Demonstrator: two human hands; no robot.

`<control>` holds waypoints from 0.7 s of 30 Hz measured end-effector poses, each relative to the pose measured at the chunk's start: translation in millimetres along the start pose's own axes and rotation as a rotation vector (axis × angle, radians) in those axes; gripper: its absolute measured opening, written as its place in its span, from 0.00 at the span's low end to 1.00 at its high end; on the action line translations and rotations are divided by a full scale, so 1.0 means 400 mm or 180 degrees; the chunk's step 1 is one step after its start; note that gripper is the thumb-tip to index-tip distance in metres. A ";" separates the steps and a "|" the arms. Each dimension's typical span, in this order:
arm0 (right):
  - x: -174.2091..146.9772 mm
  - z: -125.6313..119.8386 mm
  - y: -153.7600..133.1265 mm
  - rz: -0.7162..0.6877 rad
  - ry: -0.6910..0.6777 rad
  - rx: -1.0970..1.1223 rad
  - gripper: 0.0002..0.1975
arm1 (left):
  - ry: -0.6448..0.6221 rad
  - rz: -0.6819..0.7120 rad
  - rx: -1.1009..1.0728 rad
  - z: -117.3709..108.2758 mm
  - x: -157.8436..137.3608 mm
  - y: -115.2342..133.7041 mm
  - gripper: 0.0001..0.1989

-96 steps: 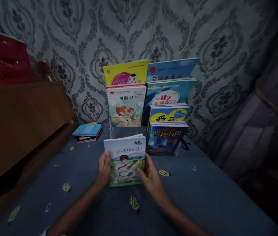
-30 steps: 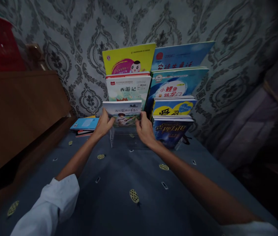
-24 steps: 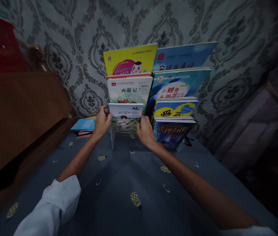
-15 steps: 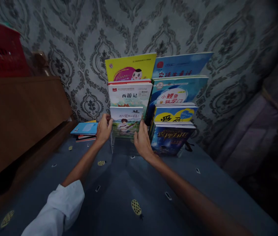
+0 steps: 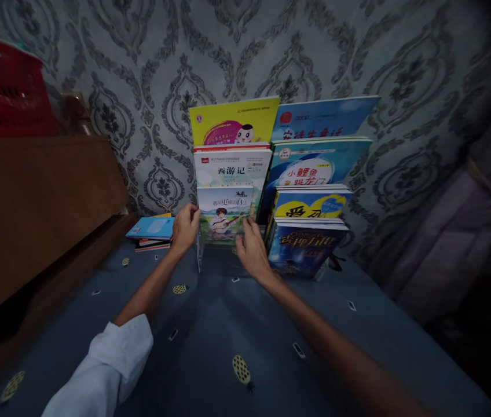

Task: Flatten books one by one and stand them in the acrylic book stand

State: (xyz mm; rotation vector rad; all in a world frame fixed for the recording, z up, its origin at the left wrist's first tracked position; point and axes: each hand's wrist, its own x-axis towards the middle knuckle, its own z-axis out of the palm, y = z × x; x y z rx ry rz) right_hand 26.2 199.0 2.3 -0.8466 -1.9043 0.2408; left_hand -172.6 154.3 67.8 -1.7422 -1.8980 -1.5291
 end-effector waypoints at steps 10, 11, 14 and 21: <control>0.011 -0.019 -0.007 0.0084 -0.0060 -0.0048 0.28 | -0.0040 -0.0031 -0.0055 -0.008 -0.005 0.002 0.05; 0.009 -0.023 -0.006 0.0071 -0.0077 -0.0046 0.28 | -0.0047 -0.0022 -0.0077 -0.010 -0.008 0.001 0.05; -0.001 -0.034 -0.003 0.0018 -0.0125 -0.0037 0.28 | -0.0011 0.0023 -0.0089 -0.017 -0.019 -0.002 0.05; -0.031 -0.057 -0.003 -0.0101 -0.0149 0.0076 0.27 | 0.0020 0.0048 -0.0153 -0.034 -0.042 0.000 0.09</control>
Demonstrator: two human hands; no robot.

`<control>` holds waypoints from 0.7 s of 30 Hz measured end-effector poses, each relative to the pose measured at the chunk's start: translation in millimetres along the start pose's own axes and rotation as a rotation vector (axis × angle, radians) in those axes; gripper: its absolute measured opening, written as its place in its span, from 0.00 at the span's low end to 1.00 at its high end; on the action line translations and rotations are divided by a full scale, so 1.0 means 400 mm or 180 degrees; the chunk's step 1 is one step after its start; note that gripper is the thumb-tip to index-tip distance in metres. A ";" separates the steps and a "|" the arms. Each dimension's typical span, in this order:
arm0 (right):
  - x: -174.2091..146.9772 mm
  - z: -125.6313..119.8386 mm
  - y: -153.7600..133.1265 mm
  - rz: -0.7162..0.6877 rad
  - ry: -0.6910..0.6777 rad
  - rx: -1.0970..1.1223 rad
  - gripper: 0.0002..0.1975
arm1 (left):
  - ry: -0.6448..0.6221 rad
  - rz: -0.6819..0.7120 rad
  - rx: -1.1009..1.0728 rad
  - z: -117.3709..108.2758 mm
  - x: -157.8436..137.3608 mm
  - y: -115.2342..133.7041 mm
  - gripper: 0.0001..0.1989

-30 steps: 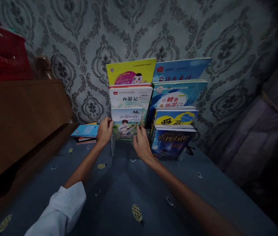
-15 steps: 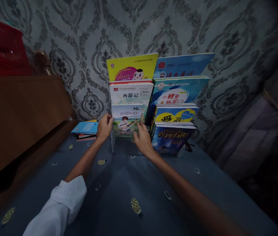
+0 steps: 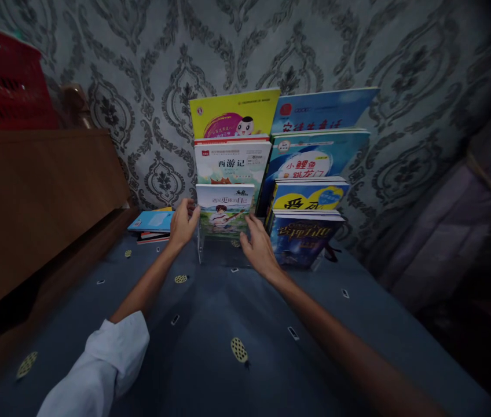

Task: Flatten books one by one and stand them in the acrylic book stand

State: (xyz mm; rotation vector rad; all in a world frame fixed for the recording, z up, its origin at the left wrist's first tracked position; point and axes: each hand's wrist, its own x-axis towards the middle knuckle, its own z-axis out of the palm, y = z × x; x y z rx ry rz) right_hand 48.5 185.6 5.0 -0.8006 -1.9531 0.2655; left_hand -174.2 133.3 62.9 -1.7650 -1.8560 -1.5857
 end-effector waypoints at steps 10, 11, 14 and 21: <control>-0.034 -0.016 -0.013 -0.0003 -0.0056 0.0058 0.27 | -0.0248 0.0440 -0.0014 -0.023 -0.037 0.021 0.06; -0.037 -0.017 -0.014 0.0000 -0.0050 0.0062 0.26 | -0.0280 0.0463 0.0013 -0.025 -0.041 0.021 0.06; -0.042 -0.022 -0.019 0.0001 -0.0069 0.0064 0.26 | -0.0350 0.0491 0.0082 -0.028 -0.058 0.011 0.07; -0.145 -0.005 -0.047 0.0019 -0.0251 0.0219 0.24 | -0.0676 0.0128 0.1146 -0.039 -0.119 -0.103 0.11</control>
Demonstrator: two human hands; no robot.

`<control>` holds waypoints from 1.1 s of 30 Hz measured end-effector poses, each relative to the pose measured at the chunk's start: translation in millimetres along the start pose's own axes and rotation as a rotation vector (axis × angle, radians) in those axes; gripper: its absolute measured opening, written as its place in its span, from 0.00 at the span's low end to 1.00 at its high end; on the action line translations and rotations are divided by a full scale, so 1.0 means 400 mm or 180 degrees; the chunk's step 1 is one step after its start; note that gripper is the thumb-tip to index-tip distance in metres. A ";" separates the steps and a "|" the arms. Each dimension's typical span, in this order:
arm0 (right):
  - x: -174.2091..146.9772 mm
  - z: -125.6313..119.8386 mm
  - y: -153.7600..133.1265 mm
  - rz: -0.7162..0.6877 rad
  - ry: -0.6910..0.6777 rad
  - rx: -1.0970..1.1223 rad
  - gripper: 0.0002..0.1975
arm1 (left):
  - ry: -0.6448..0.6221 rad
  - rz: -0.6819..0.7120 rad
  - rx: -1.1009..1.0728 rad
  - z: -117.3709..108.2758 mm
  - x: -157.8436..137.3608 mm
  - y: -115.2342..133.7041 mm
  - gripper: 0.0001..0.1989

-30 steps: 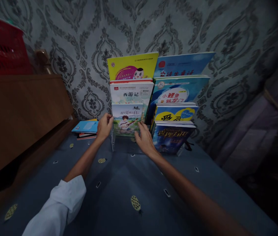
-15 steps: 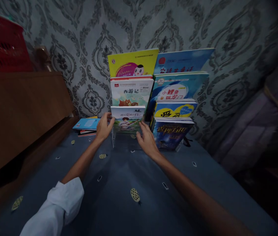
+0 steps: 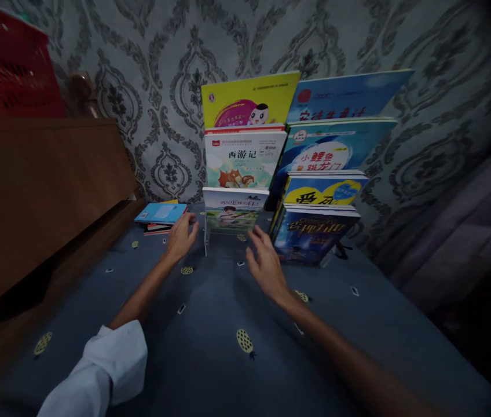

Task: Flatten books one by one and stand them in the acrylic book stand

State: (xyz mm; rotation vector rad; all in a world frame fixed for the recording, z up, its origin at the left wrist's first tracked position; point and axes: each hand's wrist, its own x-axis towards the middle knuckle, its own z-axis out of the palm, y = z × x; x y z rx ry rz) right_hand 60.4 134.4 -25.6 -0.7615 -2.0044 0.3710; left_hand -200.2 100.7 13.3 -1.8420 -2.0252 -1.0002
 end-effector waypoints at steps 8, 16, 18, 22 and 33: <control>-0.196 0.087 -0.005 0.0202 -0.1009 0.0259 0.21 | -0.0482 -0.0975 0.1095 0.055 0.017 -0.175 0.29; -0.194 0.091 0.007 0.0524 -0.0997 0.0225 0.18 | -0.0954 -0.1050 0.1347 0.101 0.094 -0.230 0.35; -0.195 0.088 0.005 0.0532 -0.1024 0.0221 0.18 | -0.1027 -0.1018 0.1379 0.104 0.101 -0.237 0.34; -0.194 0.081 0.002 0.0499 -0.1041 0.0223 0.18 | -0.1067 -0.0942 0.1474 0.095 0.109 -0.249 0.27; -0.194 0.075 0.003 0.0480 -0.1074 0.0165 0.18 | -0.1362 -0.0588 0.1857 0.047 0.124 -0.242 0.20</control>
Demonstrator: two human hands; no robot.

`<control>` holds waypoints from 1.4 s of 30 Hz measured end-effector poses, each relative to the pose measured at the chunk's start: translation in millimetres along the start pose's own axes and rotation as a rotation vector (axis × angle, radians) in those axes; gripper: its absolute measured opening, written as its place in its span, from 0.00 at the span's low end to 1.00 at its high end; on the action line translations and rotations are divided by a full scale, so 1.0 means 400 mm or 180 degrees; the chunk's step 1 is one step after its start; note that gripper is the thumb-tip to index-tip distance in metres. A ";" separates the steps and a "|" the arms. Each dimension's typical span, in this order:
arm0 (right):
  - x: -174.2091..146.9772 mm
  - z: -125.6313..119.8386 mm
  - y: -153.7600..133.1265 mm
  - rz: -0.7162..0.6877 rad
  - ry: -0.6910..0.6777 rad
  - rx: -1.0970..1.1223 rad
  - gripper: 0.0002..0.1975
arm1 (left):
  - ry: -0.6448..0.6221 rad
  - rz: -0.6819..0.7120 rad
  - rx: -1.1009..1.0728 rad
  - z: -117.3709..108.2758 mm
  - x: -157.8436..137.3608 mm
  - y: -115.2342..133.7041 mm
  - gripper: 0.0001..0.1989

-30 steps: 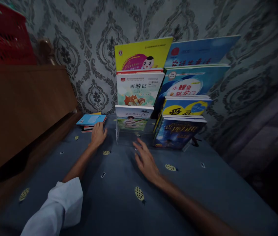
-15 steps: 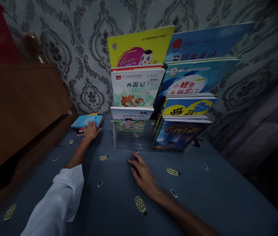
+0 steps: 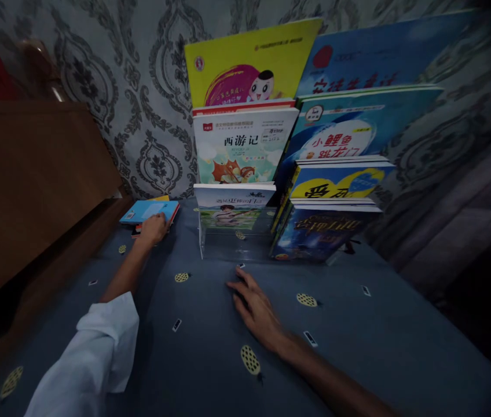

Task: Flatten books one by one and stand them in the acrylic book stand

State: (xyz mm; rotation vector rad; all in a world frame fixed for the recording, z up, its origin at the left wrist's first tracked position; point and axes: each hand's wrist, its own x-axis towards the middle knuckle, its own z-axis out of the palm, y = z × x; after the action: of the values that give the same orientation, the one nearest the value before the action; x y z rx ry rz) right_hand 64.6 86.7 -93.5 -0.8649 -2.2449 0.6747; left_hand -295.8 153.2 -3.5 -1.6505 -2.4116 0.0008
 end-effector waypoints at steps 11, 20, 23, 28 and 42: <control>0.003 -0.008 -0.007 0.0009 -0.0053 0.0076 0.17 | -0.0082 0.0322 0.0430 -0.036 -0.131 -0.062 0.18; 0.004 -0.006 -0.003 0.0031 -0.0113 0.0065 0.17 | 0.0114 0.0004 0.0535 -0.011 -0.076 -0.041 0.22; 0.005 -0.005 -0.003 0.0026 -0.0144 0.0049 0.17 | 0.0168 -0.0126 0.0550 0.004 -0.065 -0.027 0.23; 0.007 -0.007 -0.004 0.0006 -0.0118 0.0034 0.17 | 0.0210 0.0035 0.0590 0.009 -0.114 -0.034 0.25; 0.014 0.000 -0.002 -0.0210 -0.0004 0.0101 0.16 | -0.0049 0.0737 0.0546 0.022 -0.456 -0.028 0.30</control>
State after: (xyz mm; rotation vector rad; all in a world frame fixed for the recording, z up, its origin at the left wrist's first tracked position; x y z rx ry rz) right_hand 61.0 90.1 -91.1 -0.7717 -2.2473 0.6788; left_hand -244.6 -17.8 -43.4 -1.8412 -2.1486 0.2509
